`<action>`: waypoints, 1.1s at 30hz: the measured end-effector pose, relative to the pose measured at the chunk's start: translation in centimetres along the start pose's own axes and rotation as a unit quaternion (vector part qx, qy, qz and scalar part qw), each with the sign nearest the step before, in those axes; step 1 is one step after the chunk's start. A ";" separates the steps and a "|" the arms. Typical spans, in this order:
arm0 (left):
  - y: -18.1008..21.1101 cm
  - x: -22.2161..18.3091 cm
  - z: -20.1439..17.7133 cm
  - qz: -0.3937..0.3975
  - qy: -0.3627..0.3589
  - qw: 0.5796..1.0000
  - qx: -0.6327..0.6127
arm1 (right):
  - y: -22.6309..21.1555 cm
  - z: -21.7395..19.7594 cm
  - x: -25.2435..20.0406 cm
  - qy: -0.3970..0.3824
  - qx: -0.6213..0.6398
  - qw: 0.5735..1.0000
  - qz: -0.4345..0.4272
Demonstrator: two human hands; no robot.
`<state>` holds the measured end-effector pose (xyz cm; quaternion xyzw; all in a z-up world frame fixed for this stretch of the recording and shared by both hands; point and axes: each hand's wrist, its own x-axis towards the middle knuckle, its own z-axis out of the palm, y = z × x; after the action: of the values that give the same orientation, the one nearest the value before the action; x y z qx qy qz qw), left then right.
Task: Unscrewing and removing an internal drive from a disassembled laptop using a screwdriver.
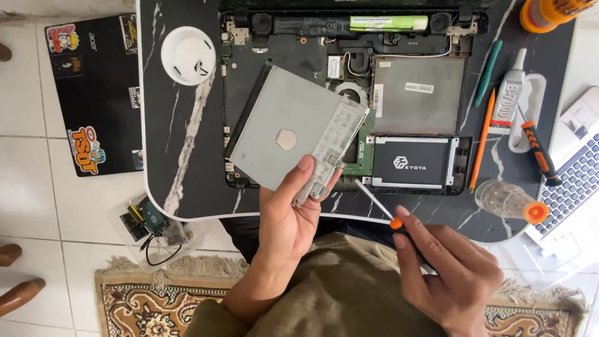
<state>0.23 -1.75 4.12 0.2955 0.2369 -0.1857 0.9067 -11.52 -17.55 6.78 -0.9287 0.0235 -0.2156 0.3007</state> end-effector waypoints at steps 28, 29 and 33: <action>-0.4 -0.2 0.0 -0.051 -0.003 0.999 0.011 | -0.9 -2.0 0.9 -0.017 -0.035 0.999 0.019; -0.3 -0.2 0.0 -0.036 -0.018 0.998 0.040 | -0.7 -2.2 0.9 -0.020 -0.069 0.997 -0.035; 0.0 -0.5 -0.4 -0.003 -0.066 0.993 0.094 | -0.1 -2.1 1.3 0.014 -0.117 0.983 -0.142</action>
<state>-0.34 -1.45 4.11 0.3656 0.1593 -0.2286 0.8881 -11.27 -18.86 8.85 -0.9483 -0.0795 -0.2650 0.1554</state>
